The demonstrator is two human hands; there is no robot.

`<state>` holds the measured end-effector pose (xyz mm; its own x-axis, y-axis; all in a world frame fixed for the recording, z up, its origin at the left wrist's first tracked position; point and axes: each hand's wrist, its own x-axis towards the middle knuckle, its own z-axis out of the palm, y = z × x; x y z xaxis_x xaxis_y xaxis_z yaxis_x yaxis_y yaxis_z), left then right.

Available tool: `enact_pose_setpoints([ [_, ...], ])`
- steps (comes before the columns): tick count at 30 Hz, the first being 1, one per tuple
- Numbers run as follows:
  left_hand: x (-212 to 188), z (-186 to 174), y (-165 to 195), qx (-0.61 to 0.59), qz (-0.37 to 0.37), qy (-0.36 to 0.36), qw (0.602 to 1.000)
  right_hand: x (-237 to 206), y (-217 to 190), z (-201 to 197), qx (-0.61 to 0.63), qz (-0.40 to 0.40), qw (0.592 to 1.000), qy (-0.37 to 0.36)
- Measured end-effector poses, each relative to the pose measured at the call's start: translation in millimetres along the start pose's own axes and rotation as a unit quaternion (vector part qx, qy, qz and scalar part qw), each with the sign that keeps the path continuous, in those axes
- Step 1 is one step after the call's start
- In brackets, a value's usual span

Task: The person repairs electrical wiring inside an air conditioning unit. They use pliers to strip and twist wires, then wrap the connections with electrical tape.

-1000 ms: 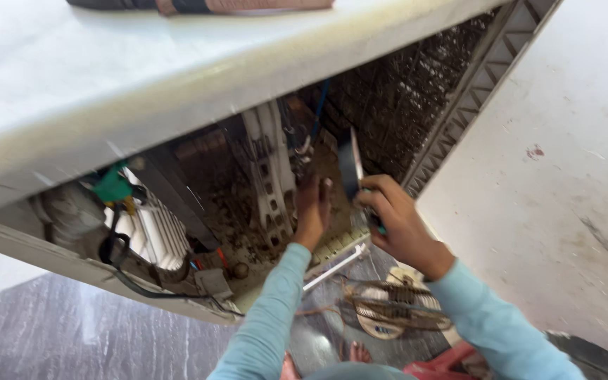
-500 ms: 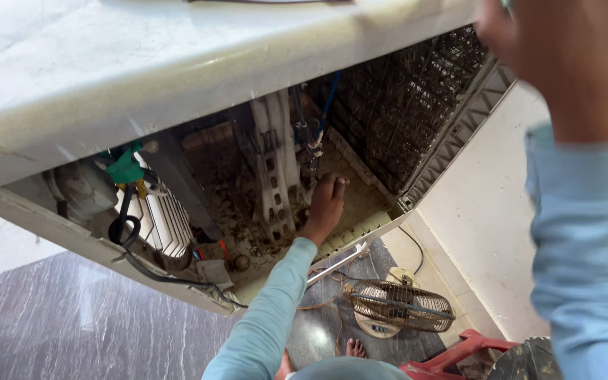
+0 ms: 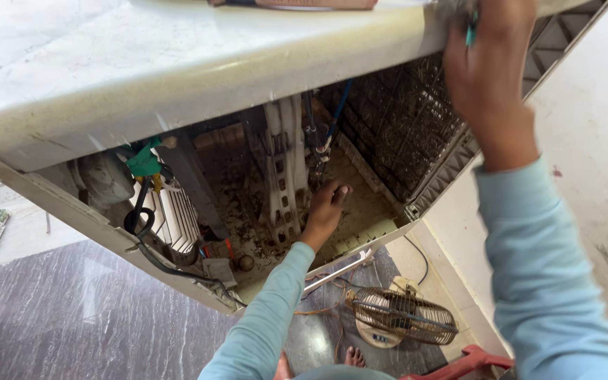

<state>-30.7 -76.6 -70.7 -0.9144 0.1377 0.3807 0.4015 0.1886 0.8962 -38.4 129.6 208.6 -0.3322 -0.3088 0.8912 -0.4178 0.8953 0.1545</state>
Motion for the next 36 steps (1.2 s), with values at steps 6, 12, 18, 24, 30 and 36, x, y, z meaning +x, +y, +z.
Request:
enact_pose_setpoints([
  [6,1.5,5.9,-2.3,0.028,-0.039,0.011,0.999,23.6,13.4,-27.2,0.013,-0.043,0.995,-0.088],
  [12,1.6,16.5,3.1,-0.011,-0.090,0.000,0.996,73.7,21.4,-47.6,-0.004,0.254,0.871,-0.420],
  [18,1.3,15.8,0.8,-0.086,-0.113,0.011,0.990,-49.9,-72.8,-55.3,0.467,0.349,0.809,0.078],
  [24,3.4,7.5,-8.3,-0.100,-0.090,-0.004,0.991,-192.9,-105.4,41.6,0.457,0.617,0.631,-0.113],
  [30,-10.5,0.4,-11.6,-0.079,-0.099,-0.050,0.991,-180.3,-114.0,46.9,0.382,0.409,0.804,-0.198],
  [36,-19.5,-6.7,-2.1,-0.602,-0.118,-0.014,0.789,-112.2,-157.9,-8.2,0.160,-0.059,0.978,-0.120],
])
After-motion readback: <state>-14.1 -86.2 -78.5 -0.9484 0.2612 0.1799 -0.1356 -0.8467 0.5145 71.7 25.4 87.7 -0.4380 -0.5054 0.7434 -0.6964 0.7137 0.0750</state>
